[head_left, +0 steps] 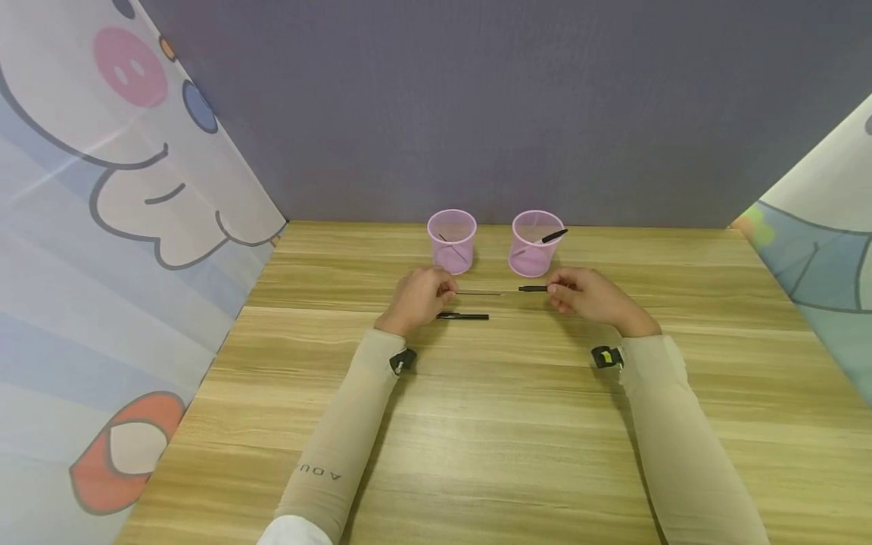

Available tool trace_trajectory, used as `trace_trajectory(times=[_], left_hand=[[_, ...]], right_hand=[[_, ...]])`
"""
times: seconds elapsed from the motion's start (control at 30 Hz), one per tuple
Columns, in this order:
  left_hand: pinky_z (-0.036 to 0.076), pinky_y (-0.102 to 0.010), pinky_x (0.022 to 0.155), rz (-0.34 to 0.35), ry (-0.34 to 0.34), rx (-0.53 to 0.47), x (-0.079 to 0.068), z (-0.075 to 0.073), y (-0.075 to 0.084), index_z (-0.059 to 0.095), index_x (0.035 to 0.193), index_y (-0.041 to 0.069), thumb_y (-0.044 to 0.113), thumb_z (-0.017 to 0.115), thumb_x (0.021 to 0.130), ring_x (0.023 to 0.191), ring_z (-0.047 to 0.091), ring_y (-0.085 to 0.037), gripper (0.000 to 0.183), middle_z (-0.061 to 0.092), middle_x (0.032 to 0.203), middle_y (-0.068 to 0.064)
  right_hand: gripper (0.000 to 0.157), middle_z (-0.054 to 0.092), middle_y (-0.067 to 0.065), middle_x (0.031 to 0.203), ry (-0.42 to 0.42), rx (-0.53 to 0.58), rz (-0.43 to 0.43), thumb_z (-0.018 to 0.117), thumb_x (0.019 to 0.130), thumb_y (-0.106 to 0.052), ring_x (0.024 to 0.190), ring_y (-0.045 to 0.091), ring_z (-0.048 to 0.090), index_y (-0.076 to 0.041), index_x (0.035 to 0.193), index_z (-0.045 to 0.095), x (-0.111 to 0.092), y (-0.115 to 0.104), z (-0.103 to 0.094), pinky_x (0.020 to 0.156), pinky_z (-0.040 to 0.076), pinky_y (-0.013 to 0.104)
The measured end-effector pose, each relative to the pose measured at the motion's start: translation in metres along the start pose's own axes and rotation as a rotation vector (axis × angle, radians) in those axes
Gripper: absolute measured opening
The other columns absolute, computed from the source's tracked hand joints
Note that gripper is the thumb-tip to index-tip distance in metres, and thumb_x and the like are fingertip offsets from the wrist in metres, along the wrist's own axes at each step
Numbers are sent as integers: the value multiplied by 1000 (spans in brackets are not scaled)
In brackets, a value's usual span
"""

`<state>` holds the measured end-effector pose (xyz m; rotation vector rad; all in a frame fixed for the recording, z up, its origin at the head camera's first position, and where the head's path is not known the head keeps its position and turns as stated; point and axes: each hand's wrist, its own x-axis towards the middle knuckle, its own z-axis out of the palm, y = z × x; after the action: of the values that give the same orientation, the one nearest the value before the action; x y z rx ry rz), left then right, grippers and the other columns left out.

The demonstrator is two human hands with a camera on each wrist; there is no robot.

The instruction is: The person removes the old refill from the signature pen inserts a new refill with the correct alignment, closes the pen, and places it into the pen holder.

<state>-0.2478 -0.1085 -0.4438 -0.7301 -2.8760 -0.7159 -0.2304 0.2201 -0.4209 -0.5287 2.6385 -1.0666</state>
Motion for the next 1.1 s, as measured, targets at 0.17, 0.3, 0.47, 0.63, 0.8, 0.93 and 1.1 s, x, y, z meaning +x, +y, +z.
trace_trajectory(times=[0.17,0.3,0.47,0.63,0.8,0.93,1.1], left_hand=[[56,-34,79,-41,-27,14,-1,-2,-1,78,95,16,17,77,92,86,68,-15,3,74,94,1],[56,-36,79,-65,-43,33,-1,-2,-4,78,94,18,16,76,91,87,68,-16,3,75,93,2],[55,-38,79,-90,-65,59,0,-1,-9,79,93,18,18,76,91,86,68,-16,3,75,91,2],[55,-38,81,-103,-82,62,-1,-2,-10,78,92,19,17,76,91,87,68,-17,3,75,92,2],[55,-39,82,-115,-94,54,-3,-2,-13,78,91,20,16,76,90,89,68,-17,4,76,95,3],[55,-39,83,-120,-100,56,-3,-1,-15,79,91,20,15,76,89,90,67,-16,5,75,97,2],[54,-39,83,-138,-110,42,-3,-2,-15,78,89,19,14,77,89,89,66,-17,6,75,95,2]], right_hand=[[19,66,13,91,-1,7,-4,52,107,-13,81,20,65,3,108,63,0,0,0,73,58,32],[19,66,13,91,0,1,-6,52,107,-13,80,20,64,3,108,63,0,-1,0,73,58,33],[19,65,13,90,8,0,3,52,107,-13,80,19,64,2,108,63,0,-2,1,73,58,33],[19,65,13,90,13,5,0,52,107,-13,79,18,65,2,107,63,0,-2,1,72,57,30],[18,65,13,90,10,0,5,52,107,-13,80,19,65,2,107,63,0,-2,1,72,57,28],[18,65,13,90,12,-7,4,52,107,-13,79,19,64,2,107,63,-1,-3,1,71,56,28],[18,66,12,90,19,-14,-1,53,107,-14,79,18,64,1,106,64,-1,-3,1,71,55,28]])
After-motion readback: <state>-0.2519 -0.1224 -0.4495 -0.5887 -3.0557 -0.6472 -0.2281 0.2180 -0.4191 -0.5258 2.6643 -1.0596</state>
